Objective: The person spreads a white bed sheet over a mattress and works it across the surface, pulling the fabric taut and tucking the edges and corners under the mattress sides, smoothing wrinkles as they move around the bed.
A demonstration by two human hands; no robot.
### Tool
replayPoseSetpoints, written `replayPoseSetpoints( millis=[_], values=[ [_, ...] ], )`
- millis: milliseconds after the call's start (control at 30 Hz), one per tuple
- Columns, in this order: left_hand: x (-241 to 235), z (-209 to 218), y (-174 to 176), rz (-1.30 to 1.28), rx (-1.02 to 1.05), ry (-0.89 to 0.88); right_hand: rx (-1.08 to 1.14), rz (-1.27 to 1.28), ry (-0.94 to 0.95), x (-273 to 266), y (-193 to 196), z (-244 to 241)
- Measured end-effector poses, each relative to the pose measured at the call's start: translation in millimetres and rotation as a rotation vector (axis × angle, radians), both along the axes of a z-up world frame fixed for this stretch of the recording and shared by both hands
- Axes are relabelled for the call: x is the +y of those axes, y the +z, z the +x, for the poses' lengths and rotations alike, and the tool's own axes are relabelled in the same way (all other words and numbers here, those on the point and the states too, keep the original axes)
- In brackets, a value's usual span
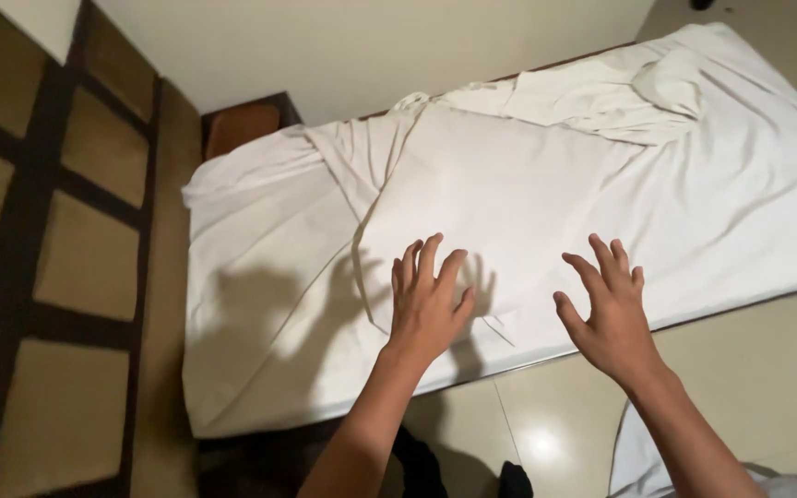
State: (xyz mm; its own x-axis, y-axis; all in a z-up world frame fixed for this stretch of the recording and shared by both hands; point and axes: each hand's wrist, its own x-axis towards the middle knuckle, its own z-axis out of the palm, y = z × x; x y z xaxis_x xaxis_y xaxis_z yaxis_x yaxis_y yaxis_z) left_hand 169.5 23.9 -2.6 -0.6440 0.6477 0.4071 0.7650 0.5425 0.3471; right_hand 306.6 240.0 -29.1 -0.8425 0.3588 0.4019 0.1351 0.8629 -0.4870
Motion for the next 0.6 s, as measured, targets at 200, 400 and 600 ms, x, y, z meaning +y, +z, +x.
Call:
replayPoseSetpoints(
  millis=[200, 400, 600],
  values=[
    [-18, 33, -10, 0.003, -0.016, 0.146, 0.007, -0.030, 0.140, 3, -6, 3],
    [-46, 42, -15, 0.019, -0.007, 0.237, 0.053, -0.082, 0.233, -13, -19, -8],
    [-62, 35, -64, 0.050, 0.026, 0.200, 0.045, -0.061, 0.261, -31, -72, -22]
  ],
)
